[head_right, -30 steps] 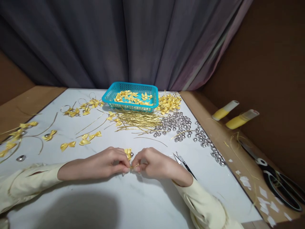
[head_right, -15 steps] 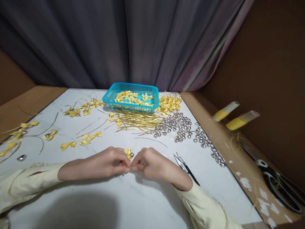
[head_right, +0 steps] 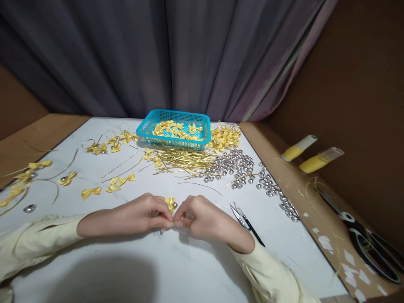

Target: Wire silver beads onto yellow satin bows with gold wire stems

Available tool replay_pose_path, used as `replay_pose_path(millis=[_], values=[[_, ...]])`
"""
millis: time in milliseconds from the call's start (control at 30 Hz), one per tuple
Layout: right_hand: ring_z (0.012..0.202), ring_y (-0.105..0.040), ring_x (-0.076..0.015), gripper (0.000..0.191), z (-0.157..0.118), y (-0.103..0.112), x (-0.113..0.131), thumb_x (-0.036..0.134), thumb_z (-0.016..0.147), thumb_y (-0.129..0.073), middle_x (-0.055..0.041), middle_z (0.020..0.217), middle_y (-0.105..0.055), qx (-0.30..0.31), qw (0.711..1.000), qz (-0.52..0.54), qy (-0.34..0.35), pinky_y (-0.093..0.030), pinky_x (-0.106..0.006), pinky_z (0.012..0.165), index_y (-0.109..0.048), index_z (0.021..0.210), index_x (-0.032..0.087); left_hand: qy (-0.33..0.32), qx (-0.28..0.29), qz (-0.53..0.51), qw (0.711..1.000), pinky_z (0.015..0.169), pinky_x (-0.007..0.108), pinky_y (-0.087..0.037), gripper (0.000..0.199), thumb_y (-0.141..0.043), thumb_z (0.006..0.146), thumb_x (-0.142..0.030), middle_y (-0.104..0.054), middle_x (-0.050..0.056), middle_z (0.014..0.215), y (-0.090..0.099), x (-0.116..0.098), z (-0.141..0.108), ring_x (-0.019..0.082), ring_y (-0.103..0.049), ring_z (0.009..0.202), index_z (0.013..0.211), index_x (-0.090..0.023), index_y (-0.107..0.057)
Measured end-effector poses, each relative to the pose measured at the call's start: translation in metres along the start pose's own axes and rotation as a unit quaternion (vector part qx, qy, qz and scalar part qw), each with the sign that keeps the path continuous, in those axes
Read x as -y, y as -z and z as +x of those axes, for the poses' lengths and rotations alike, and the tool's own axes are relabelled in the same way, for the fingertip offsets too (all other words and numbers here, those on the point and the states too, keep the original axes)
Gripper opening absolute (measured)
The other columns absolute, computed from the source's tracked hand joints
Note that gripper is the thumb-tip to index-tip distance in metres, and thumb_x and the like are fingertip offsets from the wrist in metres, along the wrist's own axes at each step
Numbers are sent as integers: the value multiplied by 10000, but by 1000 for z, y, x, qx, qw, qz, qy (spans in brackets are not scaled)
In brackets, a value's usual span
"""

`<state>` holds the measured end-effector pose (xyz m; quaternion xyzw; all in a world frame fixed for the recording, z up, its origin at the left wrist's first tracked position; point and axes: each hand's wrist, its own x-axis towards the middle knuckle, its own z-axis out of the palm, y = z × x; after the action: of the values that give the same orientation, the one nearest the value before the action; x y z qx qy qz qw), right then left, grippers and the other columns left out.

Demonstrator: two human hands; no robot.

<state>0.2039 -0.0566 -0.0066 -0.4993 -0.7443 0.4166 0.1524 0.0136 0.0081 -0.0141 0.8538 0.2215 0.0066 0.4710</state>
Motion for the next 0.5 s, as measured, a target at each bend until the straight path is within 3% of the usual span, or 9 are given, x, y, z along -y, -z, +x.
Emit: replay_pose_path(millis=[500], values=[[741, -602, -169, 273, 0, 2, 2, 2, 677, -514, -40, 740, -681, -18, 999, 15, -30, -462, -261, 710, -728, 790, 129, 19, -24, 9, 999, 603, 192, -409, 184, -557, 803, -181, -657, 49, 716, 3, -1, -2, 127, -574, 646, 829, -116, -727]])
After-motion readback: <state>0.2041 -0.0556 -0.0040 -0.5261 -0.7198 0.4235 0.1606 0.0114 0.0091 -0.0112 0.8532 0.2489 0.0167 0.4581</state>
